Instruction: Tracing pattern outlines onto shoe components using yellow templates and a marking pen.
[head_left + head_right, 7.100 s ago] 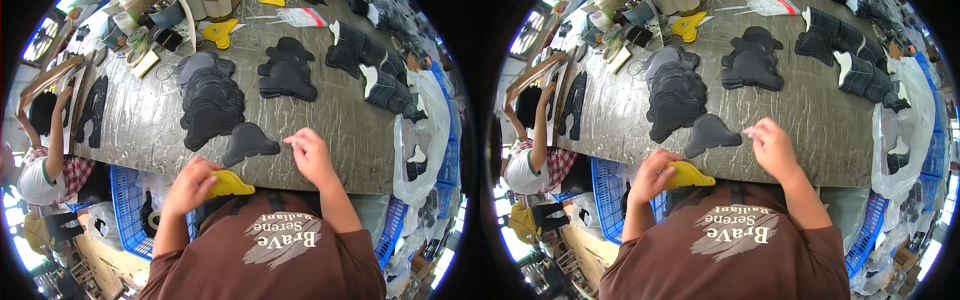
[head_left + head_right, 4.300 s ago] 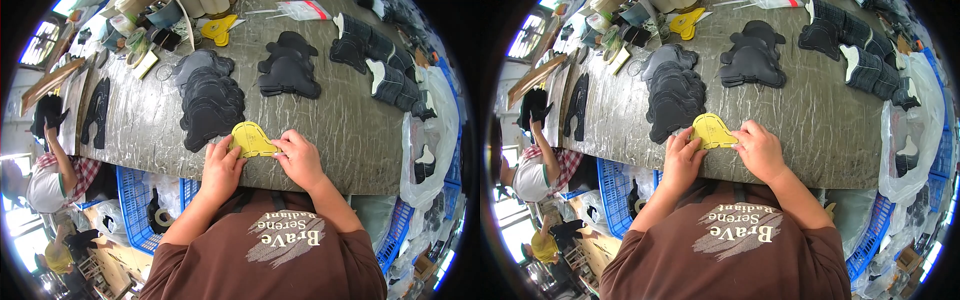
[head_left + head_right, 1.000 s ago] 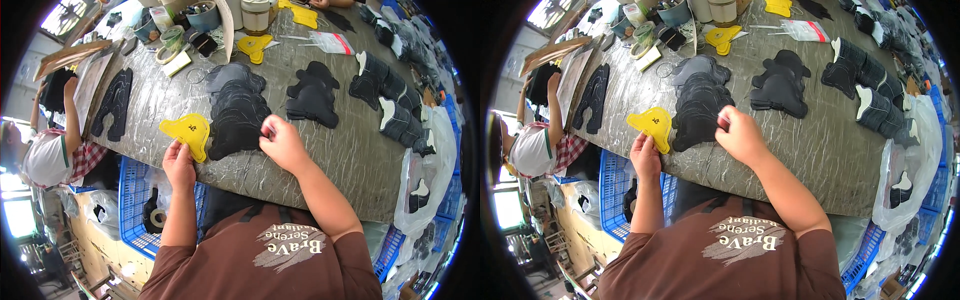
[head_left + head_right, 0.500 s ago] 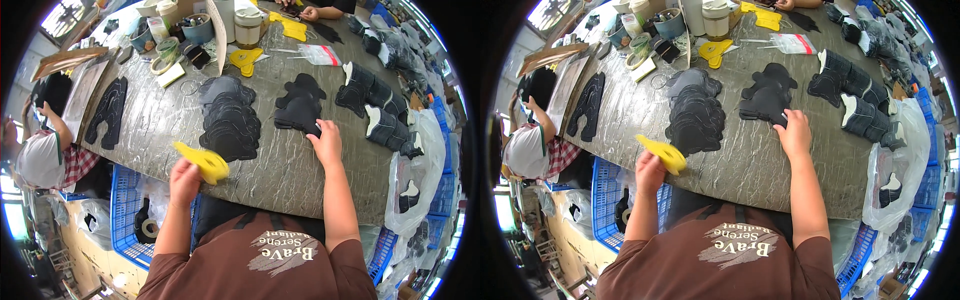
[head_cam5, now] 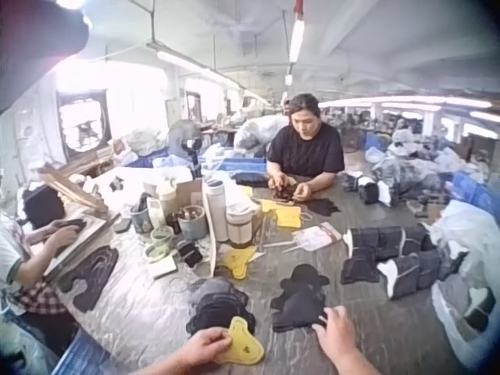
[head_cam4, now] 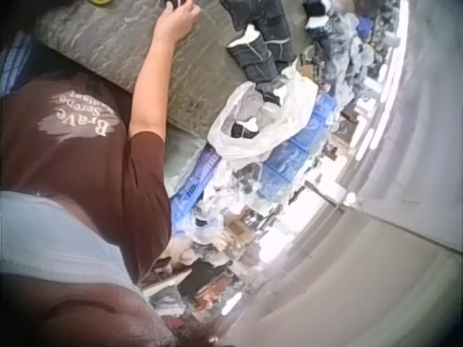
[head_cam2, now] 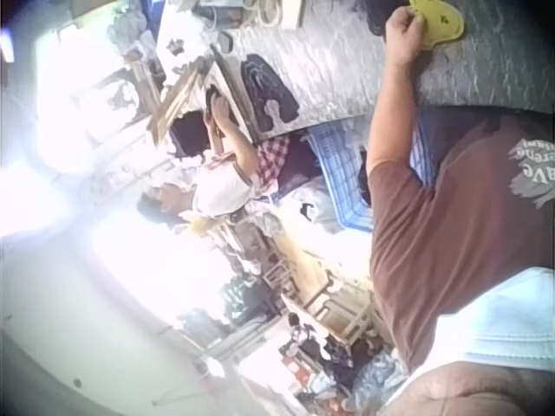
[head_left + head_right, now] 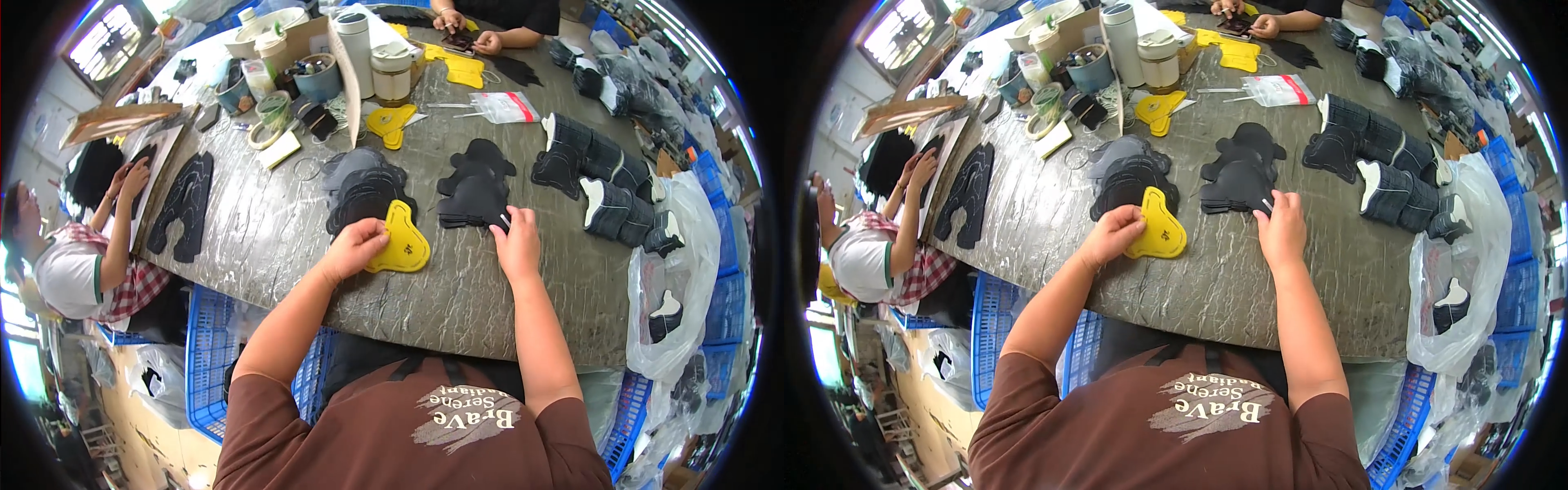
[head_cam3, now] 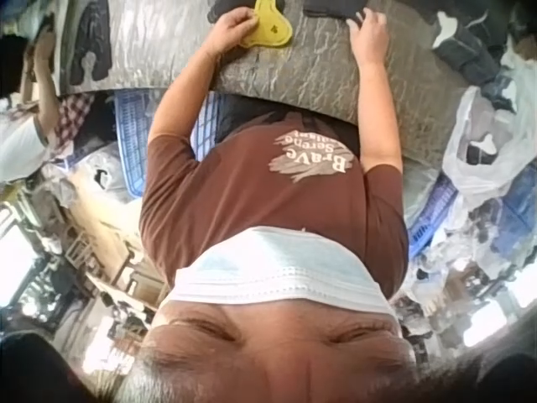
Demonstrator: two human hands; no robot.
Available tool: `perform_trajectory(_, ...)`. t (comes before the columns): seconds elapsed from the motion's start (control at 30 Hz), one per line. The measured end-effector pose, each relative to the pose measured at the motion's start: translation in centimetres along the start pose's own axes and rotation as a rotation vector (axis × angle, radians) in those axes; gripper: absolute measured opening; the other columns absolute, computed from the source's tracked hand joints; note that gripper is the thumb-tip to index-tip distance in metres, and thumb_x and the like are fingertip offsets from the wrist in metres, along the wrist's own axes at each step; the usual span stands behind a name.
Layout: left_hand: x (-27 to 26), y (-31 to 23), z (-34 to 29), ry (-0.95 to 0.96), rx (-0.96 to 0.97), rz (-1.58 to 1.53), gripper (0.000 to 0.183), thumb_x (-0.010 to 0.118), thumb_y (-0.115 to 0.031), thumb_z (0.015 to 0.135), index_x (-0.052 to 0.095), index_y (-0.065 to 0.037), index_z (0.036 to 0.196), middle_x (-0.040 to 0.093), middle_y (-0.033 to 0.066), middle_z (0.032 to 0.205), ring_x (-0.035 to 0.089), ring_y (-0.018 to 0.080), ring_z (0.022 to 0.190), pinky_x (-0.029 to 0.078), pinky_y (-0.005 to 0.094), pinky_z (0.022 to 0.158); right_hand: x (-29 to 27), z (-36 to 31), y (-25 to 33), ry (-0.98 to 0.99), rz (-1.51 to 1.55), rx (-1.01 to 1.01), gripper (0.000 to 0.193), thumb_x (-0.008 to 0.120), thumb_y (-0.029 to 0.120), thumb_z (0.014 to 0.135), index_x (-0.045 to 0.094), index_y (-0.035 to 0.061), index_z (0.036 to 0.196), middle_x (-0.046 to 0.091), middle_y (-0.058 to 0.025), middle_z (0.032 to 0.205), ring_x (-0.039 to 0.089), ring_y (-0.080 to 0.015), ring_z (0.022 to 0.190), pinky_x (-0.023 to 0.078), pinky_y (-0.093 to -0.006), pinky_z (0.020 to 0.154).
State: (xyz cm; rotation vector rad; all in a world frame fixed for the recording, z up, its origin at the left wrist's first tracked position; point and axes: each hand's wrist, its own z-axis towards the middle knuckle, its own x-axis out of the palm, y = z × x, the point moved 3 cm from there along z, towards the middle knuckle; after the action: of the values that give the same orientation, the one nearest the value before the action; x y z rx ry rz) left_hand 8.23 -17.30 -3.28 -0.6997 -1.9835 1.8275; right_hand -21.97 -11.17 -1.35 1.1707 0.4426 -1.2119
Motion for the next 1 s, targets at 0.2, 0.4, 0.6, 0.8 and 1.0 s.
perform_trajectory(0.2, -3.4, 0.3, 4.6, -0.155, 0.007, 0.011, 0.010, 0.059, -0.015, 0.095, 0.060, -0.005, 0.091, 0.055, -0.0068, 0.079, 0.049, 0.0036, 0.073, 0.042, 0.0205, 0.064, -0.7, 1.0, 1.4, 0.097, -0.004, 0.055, 0.033, 0.078, 0.007, 0.072, 0.062, 0.0038, 0.101, 0.057, -0.0100, 0.102, 0.059, -0.0325, 0.096, 0.050, -0.0416, 0.080)
perform_trajectory(0.4, -2.5, -1.4, 5.2, -0.166, -0.003, 0.013, 0.011, 0.058, -0.014, 0.095, 0.060, -0.005, 0.089, 0.056, -0.0056, 0.077, 0.051, 0.0042, 0.070, 0.043, 0.0208, 0.064, 0.1, 1.3, 0.2, 0.122, 0.050, 0.047, 0.033, 0.079, 0.010, 0.072, 0.062, 0.0038, 0.100, 0.060, -0.0116, 0.099, 0.060, -0.0335, 0.096, 0.050, -0.0415, 0.081)
perform_trajectory(0.6, 5.2, -4.0, -3.0, -0.143, 0.237, 0.653, 0.007, 0.060, -0.006, 0.087, 0.060, -0.001, 0.092, 0.064, 0.0190, 0.091, 0.064, 0.0366, 0.083, 0.052, 0.0420, 0.073, -0.2, 2.2, 0.3, 0.222, 0.041, 0.139, 0.035, 0.083, 0.010, 0.067, 0.059, 0.0029, 0.092, 0.061, -0.0125, 0.098, 0.062, -0.0343, 0.094, 0.050, -0.0424, 0.078)
perform_trajectory(0.8, 9.0, -4.7, -6.9, -0.010, 0.602, 0.807, 0.020, 0.068, -0.004, 0.076, 0.057, -0.002, 0.093, 0.064, 0.0125, 0.103, 0.064, 0.0321, 0.088, 0.054, 0.0403, 0.076, -0.5, 2.2, 1.3, 0.245, -0.045, -0.002, 0.030, 0.079, 0.012, 0.070, 0.058, 0.0040, 0.089, 0.063, -0.0117, 0.086, 0.062, -0.0354, 0.084, 0.050, -0.0446, 0.072)
perform_trajectory(1.0, 7.6, -3.8, -7.9, -0.249, 0.580, 0.728, 0.022, 0.068, 0.001, 0.076, 0.057, -0.003, 0.095, 0.065, 0.0133, 0.104, 0.065, 0.0310, 0.089, 0.054, 0.0403, 0.076, -2.0, 0.1, 1.3, 0.407, 0.358, 0.081, 0.017, 0.068, 0.011, 0.084, 0.054, 0.0007, 0.086, 0.054, -0.0101, 0.067, 0.054, -0.0221, 0.063, 0.044, -0.0368, 0.062)
